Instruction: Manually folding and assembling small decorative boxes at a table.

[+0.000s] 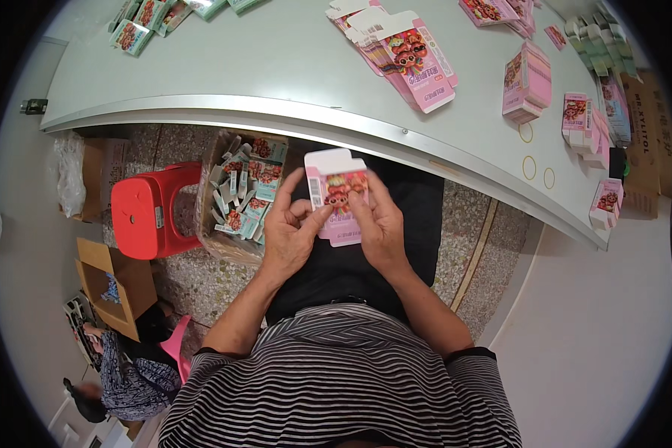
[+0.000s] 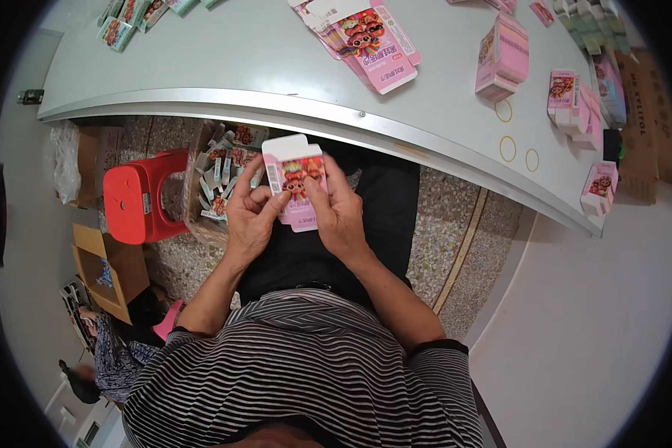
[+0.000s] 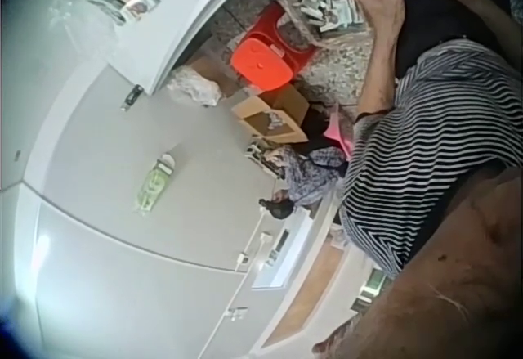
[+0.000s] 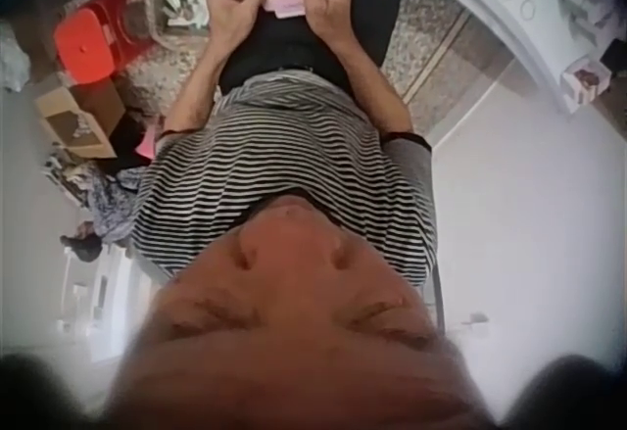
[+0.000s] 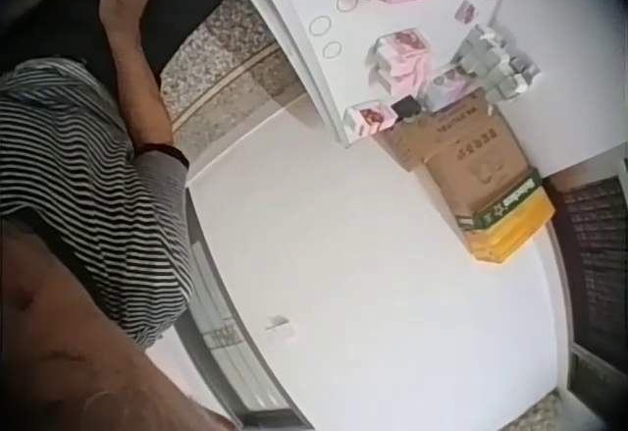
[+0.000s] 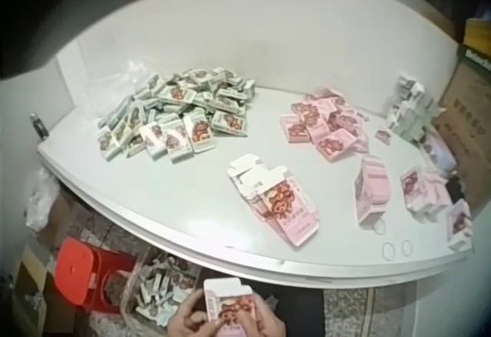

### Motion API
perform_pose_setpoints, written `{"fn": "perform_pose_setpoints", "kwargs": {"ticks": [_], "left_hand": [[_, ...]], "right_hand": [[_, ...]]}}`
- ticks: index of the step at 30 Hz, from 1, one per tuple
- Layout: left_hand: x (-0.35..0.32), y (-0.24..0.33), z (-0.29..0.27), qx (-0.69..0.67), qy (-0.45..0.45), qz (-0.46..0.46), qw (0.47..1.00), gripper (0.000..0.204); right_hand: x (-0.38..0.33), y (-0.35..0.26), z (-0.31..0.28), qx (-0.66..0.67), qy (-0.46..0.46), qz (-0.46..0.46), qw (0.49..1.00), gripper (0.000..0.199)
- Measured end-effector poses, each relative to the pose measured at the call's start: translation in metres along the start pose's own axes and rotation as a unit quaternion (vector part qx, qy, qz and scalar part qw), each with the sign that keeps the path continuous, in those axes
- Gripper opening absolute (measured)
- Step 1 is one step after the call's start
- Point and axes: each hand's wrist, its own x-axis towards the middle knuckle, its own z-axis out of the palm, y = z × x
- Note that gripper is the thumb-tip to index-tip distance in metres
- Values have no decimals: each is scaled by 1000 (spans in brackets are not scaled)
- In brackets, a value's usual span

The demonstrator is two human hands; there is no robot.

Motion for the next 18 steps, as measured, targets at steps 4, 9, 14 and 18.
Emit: {"fn": "perform_pose_setpoints", "kwargs": {"ticks": [4,9,14,18], "left_hand": [[2,-4,-2,-23,-24,58,998,79],[2,-6,-6,3,-47,61,997,79],[-5,-4,-16,47,-111,7,993,76],[-11,-5,-18,-25,-131,-25,991,65]], "right_hand": [[0,4,-4,64,1,-8,998,55],[-4,17,-8,96,-56,-23,994,59],[-6,22,-14,125,-77,-18,989,61],[-11,32,-16,111,-94,-2,989,52]]}}
